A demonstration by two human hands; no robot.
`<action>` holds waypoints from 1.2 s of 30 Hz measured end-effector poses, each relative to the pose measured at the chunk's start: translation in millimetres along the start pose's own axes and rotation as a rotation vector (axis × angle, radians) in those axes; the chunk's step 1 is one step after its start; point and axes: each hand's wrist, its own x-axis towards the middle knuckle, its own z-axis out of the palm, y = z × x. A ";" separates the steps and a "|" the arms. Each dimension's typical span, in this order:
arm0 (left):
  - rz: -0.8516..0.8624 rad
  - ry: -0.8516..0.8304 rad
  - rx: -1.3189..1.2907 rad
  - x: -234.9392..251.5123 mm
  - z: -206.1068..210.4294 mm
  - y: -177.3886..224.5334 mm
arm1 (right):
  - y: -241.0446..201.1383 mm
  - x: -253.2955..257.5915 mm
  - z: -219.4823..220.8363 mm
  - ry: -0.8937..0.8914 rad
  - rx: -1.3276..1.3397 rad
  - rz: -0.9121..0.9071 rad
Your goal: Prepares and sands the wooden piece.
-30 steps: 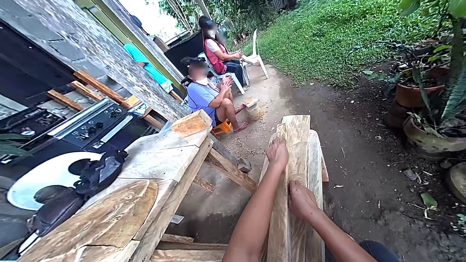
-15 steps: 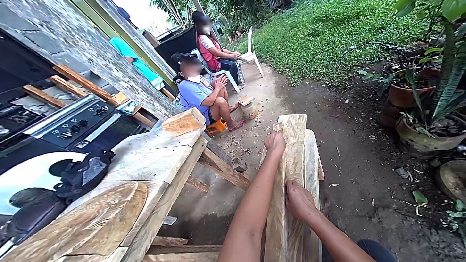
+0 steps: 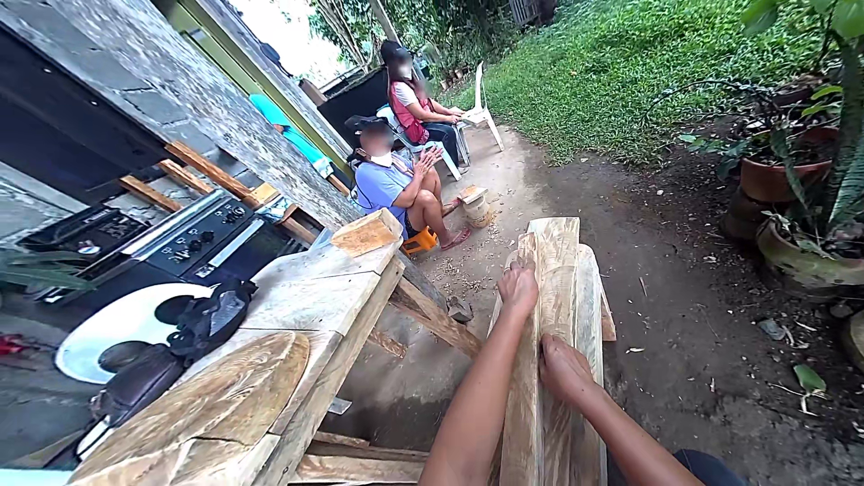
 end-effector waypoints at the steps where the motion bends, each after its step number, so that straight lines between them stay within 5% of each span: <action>1: 0.002 -0.001 -0.005 -7.9 1.8 -2.8 | 0.2 -0.6 -0.2 0.003 0.001 -0.003; 18: 0.055 -0.058 0.027 -181.5 28.0 -46.7 | 1.1 -5.7 1.8 0.015 -0.005 -0.004; 25: 0.154 0.234 -0.026 -270.3 60.6 -71.0 | 1.9 -6.7 4.2 0.027 -0.016 -0.008; 30: 0.233 0.387 -0.036 -278.5 81.6 -85.8 | -0.5 -6.7 5.8 0.041 -0.030 0.009; 36: 0.140 0.234 -0.044 -231.3 63.5 -74.2 | -1.7 -7.6 5.1 0.044 -0.022 0.019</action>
